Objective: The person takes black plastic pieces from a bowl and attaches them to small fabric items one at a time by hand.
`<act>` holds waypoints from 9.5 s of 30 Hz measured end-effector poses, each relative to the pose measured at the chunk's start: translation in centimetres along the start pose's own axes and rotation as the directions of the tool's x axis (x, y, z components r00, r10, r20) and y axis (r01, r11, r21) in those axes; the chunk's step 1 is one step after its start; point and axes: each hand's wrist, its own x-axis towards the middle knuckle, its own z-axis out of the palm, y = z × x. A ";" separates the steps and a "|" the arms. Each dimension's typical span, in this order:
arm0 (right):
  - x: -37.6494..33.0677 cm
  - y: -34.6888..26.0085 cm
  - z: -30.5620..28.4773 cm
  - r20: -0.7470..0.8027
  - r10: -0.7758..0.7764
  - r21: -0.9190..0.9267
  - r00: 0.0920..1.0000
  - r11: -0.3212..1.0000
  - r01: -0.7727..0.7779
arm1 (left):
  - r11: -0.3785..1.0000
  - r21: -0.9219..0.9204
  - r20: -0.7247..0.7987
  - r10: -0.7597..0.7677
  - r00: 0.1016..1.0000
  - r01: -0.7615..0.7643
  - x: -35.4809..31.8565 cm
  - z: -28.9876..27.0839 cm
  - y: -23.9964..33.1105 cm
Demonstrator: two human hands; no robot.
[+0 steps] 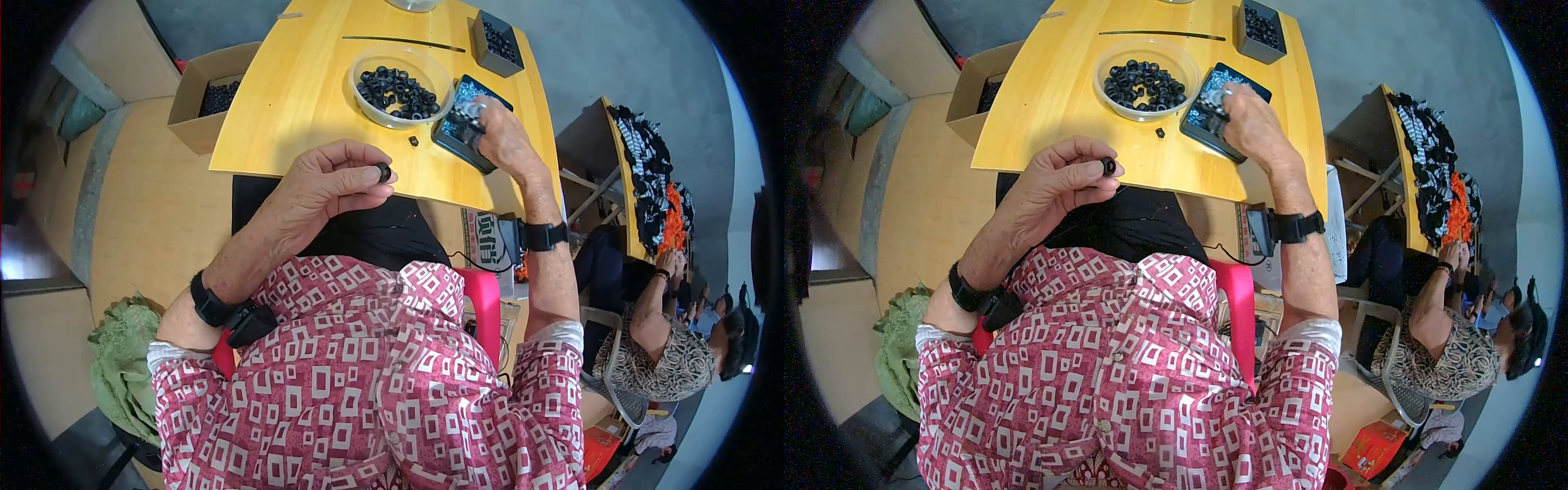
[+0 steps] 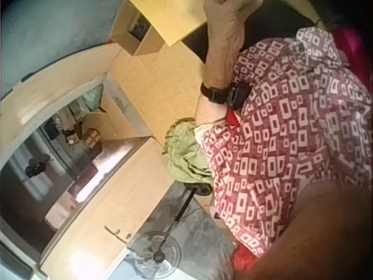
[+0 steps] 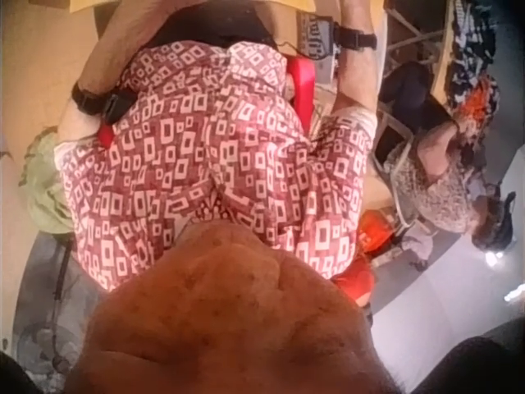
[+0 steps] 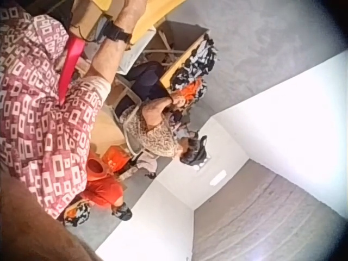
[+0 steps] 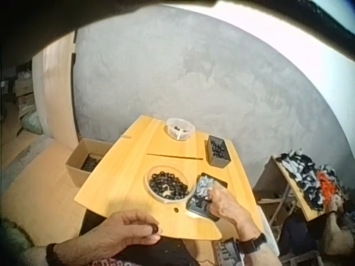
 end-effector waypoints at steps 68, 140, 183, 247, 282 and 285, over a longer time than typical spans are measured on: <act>-7.1 -12.6 -4.6 -0.209 -0.002 0.728 0.978 0.668 0.156 | 1.000 -0.017 0.145 0.016 0.989 -0.014 0.5 2.2 -0.8; -5.5 -12.8 -4.1 -0.233 -0.057 0.566 0.971 0.803 0.183 | 0.996 -0.073 0.131 -0.049 0.990 0.059 0.4 1.3 -1.0; -7.3 -12.1 -4.0 -0.248 -0.013 0.706 0.969 0.682 0.190 | 0.987 -0.116 0.166 -0.088 0.982 0.109 0.4 1.9 -1.7; -7.0 -12.6 -4.6 0.018 0.089 0.796 0.996 0.601 -0.068 | 0.994 0.103 0.054 0.029 0.998 -0.035 0.2 2.0 -1.5; -6.5 -11.5 -5.1 -0.172 -0.276 0.510 0.946 0.796 0.325 | 0.999 0.029 0.029 -0.028 0.999 0.027 0.1 2.3 -1.7; -6.8 -11.8 -5.4 -0.166 -0.260 0.451 0.951 0.838 0.307 | 0.999 0.040 0.047 -0.032 0.998 0.030 0.0 2.5 -1.5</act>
